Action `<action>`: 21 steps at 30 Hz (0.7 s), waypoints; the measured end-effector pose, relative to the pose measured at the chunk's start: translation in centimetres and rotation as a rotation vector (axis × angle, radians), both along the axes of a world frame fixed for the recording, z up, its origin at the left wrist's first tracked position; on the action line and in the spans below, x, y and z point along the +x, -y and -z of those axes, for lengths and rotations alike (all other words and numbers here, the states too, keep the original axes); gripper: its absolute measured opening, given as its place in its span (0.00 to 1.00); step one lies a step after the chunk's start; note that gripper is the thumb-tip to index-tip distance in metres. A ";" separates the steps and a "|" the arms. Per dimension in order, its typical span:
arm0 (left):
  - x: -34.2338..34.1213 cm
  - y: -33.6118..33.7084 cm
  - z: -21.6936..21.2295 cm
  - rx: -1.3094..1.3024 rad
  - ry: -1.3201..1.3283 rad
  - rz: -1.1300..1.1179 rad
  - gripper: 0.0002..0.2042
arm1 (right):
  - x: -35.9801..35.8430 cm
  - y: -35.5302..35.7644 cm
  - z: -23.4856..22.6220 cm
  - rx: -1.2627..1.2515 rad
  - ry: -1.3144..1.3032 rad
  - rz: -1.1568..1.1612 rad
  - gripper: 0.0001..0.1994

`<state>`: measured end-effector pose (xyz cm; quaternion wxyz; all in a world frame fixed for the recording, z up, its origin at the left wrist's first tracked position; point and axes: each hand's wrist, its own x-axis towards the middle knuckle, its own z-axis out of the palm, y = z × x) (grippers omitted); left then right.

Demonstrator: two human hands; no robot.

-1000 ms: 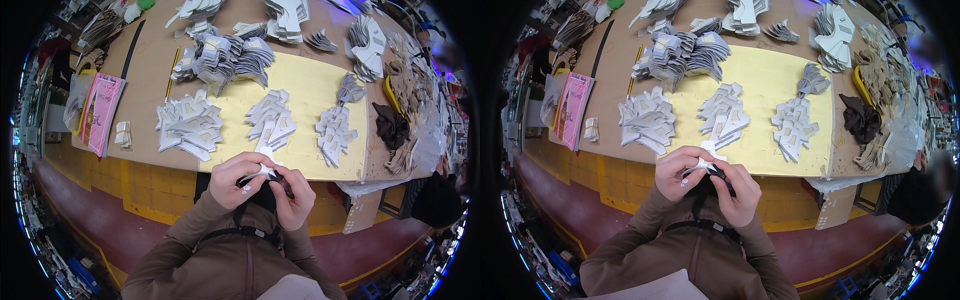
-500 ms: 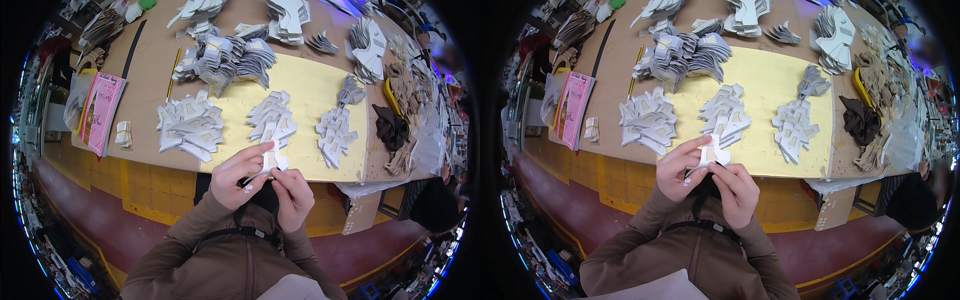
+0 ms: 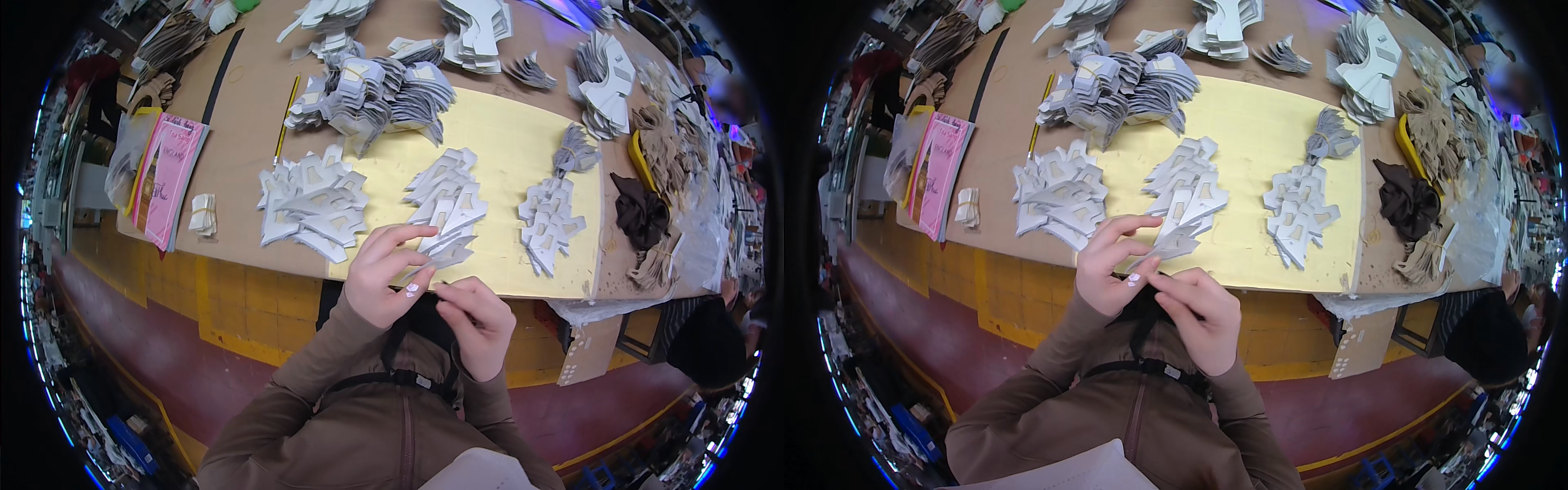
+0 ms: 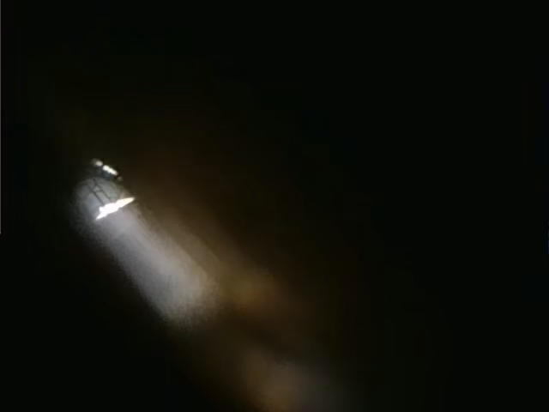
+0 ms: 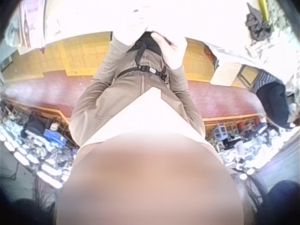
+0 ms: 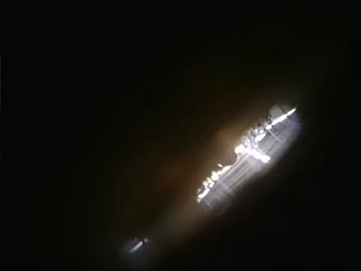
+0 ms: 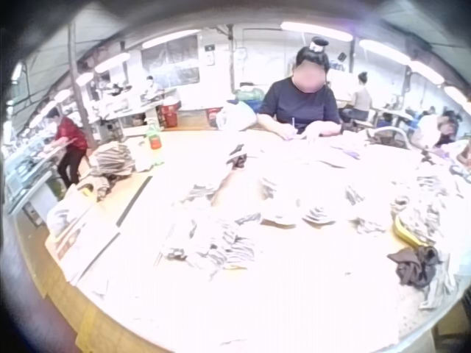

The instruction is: The person repeatedly picks up small white fabric pieces from a table and trims their edges with a small handheld tool. Trimmed pieces are placed back on the table in a growing pile. The person handles the pieces one at a time and continues the process throughout the clip.

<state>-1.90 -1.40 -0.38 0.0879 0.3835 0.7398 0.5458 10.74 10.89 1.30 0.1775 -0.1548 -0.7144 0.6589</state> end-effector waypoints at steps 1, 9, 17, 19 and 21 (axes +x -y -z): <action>-0.2 0.0 0.0 -0.007 -0.081 0.001 0.06 | -0.2 0.1 -0.1 0.134 -0.006 -0.031 0.14; -2.5 1.2 0.4 -0.183 -0.465 -0.038 0.08 | -0.5 -0.9 -0.5 0.678 0.192 -0.305 0.21; -8.4 5.6 0.0 -0.133 -0.428 -0.581 0.12 | 0.7 -2.5 0.4 0.561 0.221 -0.178 0.21; -8.2 5.5 -0.1 -0.059 -0.327 -0.682 0.14 | 0.9 -2.8 0.5 0.532 0.228 -0.139 0.20; -6.7 5.0 -0.5 -0.010 -0.177 -0.642 0.16 | 1.0 -2.8 0.3 0.469 0.224 -0.080 0.19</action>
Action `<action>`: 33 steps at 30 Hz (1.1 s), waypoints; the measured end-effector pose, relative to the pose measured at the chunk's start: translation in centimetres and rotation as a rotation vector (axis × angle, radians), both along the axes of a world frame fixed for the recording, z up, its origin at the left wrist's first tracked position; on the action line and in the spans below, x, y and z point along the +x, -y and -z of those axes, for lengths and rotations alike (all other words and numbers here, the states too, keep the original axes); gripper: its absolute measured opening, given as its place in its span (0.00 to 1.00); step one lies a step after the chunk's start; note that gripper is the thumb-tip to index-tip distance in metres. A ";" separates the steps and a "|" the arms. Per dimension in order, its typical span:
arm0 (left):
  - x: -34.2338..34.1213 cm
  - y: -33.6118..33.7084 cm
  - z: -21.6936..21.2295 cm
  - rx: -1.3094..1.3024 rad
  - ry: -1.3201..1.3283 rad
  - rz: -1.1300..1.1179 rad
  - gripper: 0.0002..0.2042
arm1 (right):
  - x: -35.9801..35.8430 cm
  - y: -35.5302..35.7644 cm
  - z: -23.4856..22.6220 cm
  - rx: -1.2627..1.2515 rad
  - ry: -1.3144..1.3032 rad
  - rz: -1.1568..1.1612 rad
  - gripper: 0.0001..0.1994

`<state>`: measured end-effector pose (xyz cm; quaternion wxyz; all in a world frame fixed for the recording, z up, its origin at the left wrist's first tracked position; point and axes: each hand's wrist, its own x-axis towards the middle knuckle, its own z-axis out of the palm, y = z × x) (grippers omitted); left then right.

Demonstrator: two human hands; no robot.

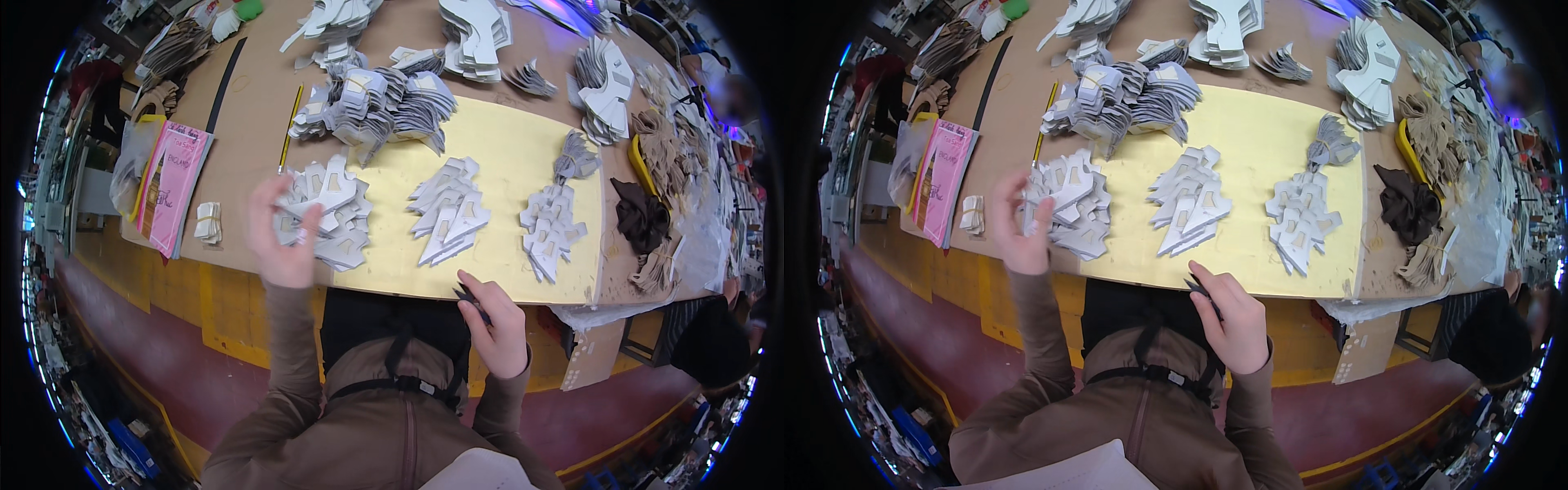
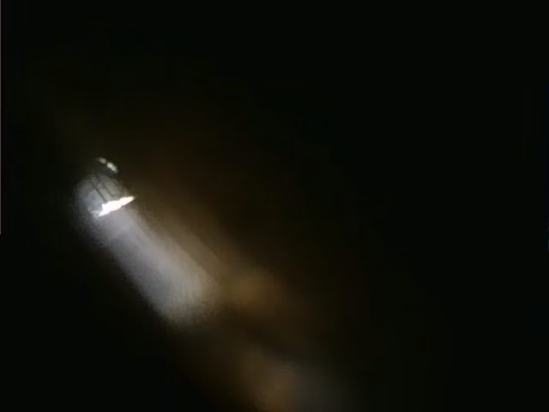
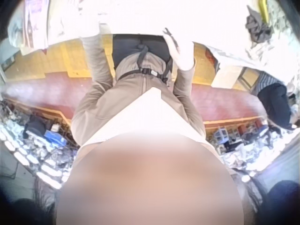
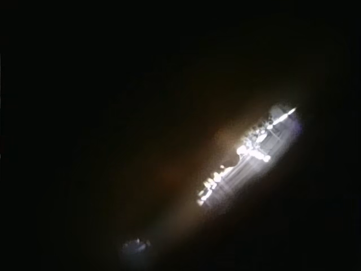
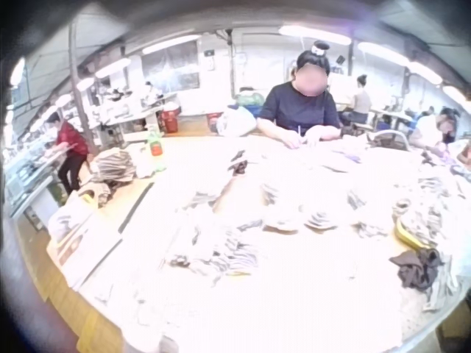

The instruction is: The person repeatedly picks up small white fabric pieces from a table and trims their edges with a small handheld tool. Trimmed pieces are placed back on the table in a growing pile. The person handles the pieces one at a time and continues the process throughout the clip.

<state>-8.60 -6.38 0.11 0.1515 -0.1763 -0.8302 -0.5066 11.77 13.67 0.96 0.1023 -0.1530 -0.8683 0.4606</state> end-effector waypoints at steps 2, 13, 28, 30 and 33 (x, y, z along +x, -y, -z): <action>2.6 -1.6 0.2 -0.100 0.201 0.286 0.18 | 0.0 0.2 -0.2 -0.074 -0.028 0.062 0.18; 5.9 -6.7 4.3 -0.068 0.293 0.413 0.10 | 0.6 0.2 -0.4 -0.081 -0.017 0.156 0.16; 5.8 -3.8 0.1 0.208 0.356 0.789 0.08 | -1.8 1.8 -1.1 -0.286 -0.136 0.003 0.18; 5.6 -3.7 0.0 0.124 0.209 0.805 0.08 | -1.6 2.0 -1.2 -0.387 -0.155 -0.003 0.18; 5.5 -3.8 0.1 0.157 0.188 0.857 0.07 | -1.5 2.3 -1.2 -0.382 -0.136 0.010 0.18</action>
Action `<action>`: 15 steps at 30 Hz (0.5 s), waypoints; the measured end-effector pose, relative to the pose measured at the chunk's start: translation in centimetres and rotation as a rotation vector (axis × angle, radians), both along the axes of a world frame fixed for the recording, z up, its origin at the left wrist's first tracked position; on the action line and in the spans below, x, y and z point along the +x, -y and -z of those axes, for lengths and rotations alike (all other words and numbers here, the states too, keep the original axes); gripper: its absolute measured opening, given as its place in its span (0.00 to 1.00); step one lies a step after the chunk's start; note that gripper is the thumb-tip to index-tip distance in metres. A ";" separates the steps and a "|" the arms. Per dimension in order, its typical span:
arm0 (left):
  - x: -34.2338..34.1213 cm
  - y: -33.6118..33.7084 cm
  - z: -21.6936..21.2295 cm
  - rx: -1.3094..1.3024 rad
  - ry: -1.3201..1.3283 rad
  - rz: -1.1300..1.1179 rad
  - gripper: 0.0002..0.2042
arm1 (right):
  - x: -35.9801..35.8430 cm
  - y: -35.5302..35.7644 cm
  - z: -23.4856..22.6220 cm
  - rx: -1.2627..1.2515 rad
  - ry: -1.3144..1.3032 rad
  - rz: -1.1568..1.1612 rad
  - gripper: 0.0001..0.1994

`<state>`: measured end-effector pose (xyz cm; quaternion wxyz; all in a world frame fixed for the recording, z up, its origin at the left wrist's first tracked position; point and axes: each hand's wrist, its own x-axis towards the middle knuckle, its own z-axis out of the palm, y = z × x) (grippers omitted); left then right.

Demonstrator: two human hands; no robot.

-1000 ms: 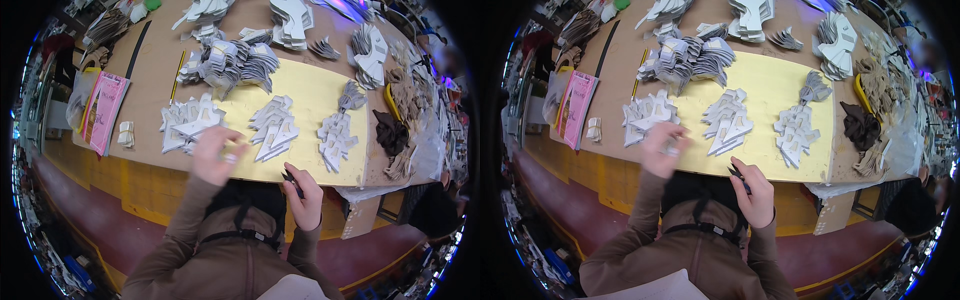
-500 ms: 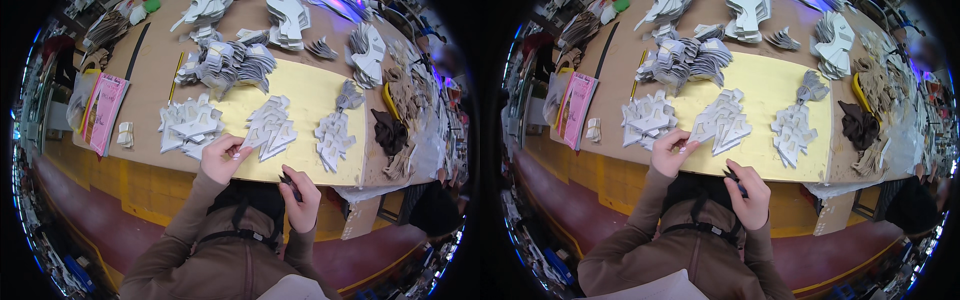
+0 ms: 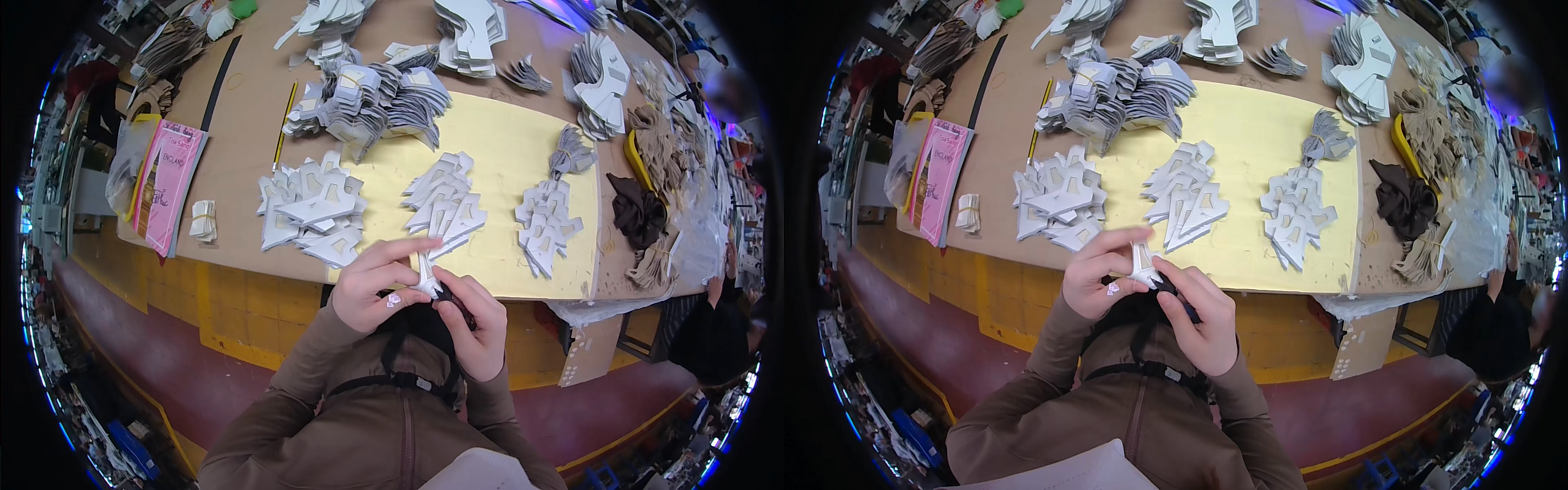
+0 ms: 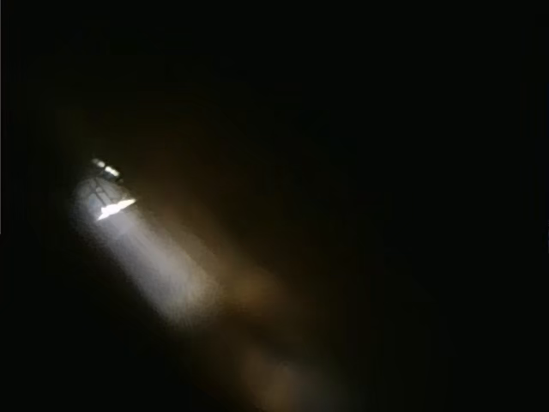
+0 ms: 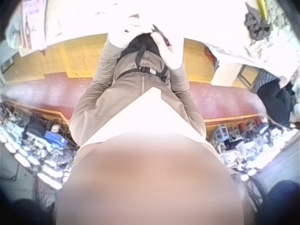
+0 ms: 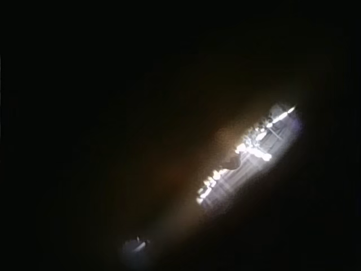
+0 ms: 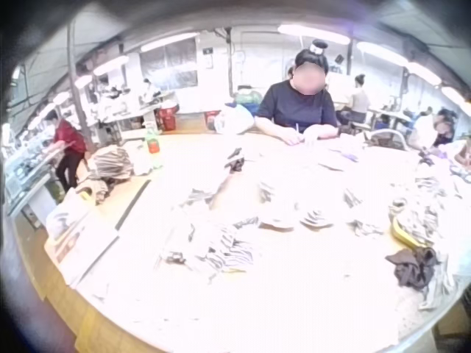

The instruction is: The person repeatedly picks up small white fabric pieces from a table and trims their edges with a small handheld tool. Trimmed pieces are placed back on the table in a growing pile. The person handles the pieces one at a time and continues the process throughout the clip.

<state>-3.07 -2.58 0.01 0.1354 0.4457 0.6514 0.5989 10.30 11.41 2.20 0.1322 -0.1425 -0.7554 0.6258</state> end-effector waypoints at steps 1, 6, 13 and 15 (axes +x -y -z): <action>0.0 -0.1 0.0 0.013 0.035 0.021 0.07 | 0.0 0.0 -0.1 0.040 0.000 0.019 0.18; 0.3 -0.1 -0.2 -0.065 0.084 -0.019 0.06 | 0.1 0.0 -0.5 0.156 -0.058 0.082 0.20; 0.5 -0.4 -0.1 -0.020 0.001 -0.020 0.04 | -0.3 0.8 0.0 0.277 -0.128 0.126 0.19; 0.8 -0.4 -0.1 -0.011 -0.024 -0.032 0.05 | -0.2 0.9 0.0 0.267 -0.111 0.133 0.20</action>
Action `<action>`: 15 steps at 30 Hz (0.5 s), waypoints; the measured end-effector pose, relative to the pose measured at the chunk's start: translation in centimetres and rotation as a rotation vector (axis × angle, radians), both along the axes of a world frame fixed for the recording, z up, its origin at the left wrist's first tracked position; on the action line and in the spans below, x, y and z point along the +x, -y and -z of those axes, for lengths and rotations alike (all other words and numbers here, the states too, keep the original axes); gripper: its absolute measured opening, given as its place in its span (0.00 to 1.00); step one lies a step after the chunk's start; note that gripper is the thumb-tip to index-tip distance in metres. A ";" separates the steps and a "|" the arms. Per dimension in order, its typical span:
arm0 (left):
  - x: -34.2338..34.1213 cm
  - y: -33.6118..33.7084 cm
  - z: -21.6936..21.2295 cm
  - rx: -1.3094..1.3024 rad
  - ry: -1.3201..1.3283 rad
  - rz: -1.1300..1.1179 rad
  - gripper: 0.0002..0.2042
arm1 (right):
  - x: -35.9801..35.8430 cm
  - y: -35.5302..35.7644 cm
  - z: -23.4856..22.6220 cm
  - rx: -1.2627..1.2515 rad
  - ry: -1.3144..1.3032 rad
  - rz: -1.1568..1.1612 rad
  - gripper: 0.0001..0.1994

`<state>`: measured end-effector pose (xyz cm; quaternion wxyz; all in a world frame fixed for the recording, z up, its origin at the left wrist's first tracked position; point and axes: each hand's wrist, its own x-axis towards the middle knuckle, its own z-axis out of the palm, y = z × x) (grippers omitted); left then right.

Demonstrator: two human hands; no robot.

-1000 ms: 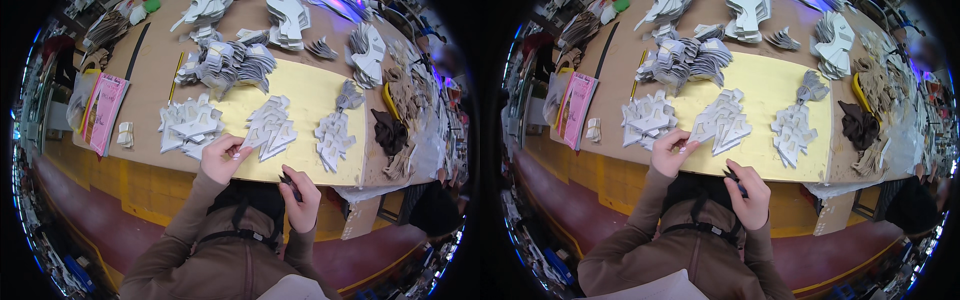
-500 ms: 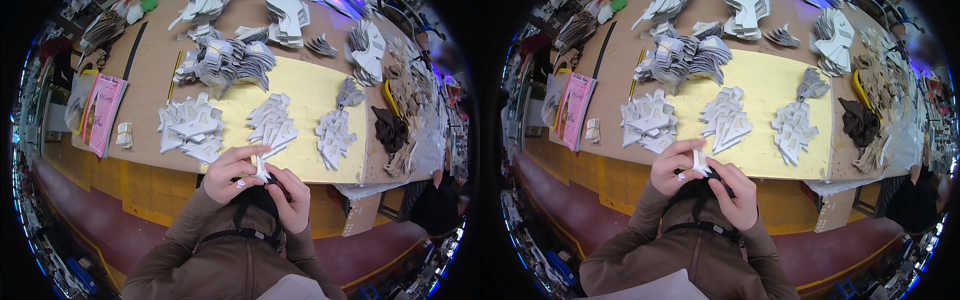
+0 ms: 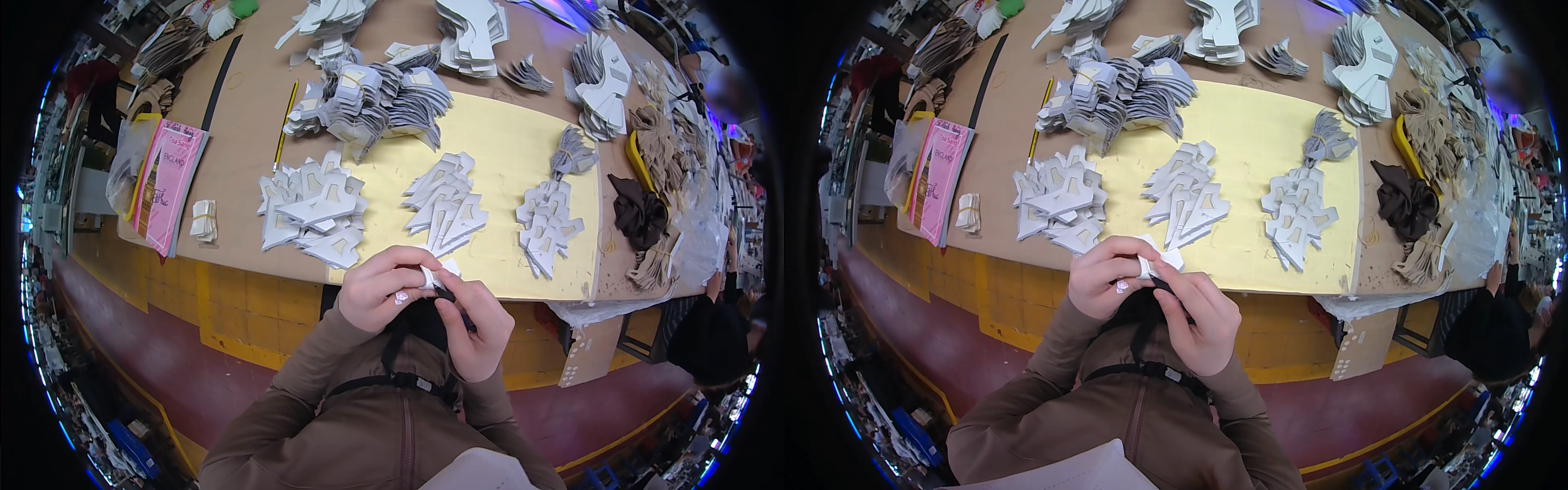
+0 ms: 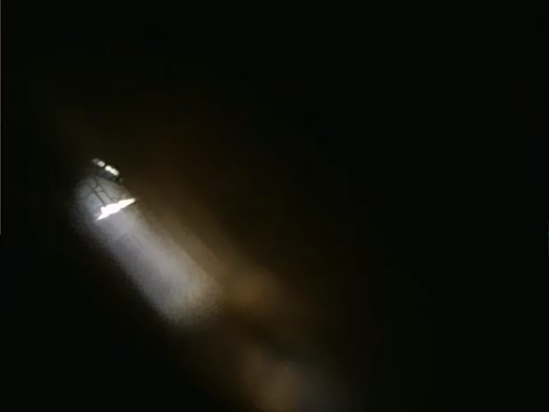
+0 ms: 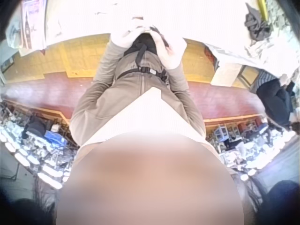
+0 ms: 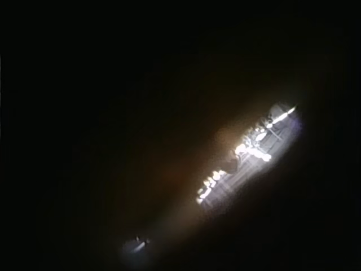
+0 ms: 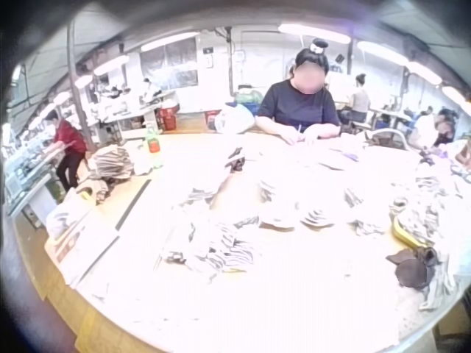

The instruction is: The person repeatedly picks up small white fabric pieces from a table and trims their edges with a small handheld tool. Trimmed pieces are placed back on the table in a growing pile. The person handles the pieces one at a time and continues the process throughout the clip.

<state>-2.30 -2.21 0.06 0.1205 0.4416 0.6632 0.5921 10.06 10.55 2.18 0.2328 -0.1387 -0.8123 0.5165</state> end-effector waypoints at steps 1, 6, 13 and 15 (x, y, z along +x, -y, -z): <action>0.1 0.0 0.0 0.004 -0.010 -0.004 0.05 | 0.0 0.0 0.1 -0.001 -0.011 0.000 0.20; 0.5 0.1 0.2 -0.008 -0.042 -0.037 0.06 | 0.2 0.0 0.0 0.018 -0.026 -0.014 0.19; 0.7 0.1 0.0 0.005 -0.139 -0.067 0.07 | 0.3 0.1 -0.1 0.042 -0.056 0.004 0.20; 0.8 0.0 0.0 0.009 -0.186 -0.075 0.08 | 0.2 0.1 -0.1 0.072 -0.075 0.022 0.20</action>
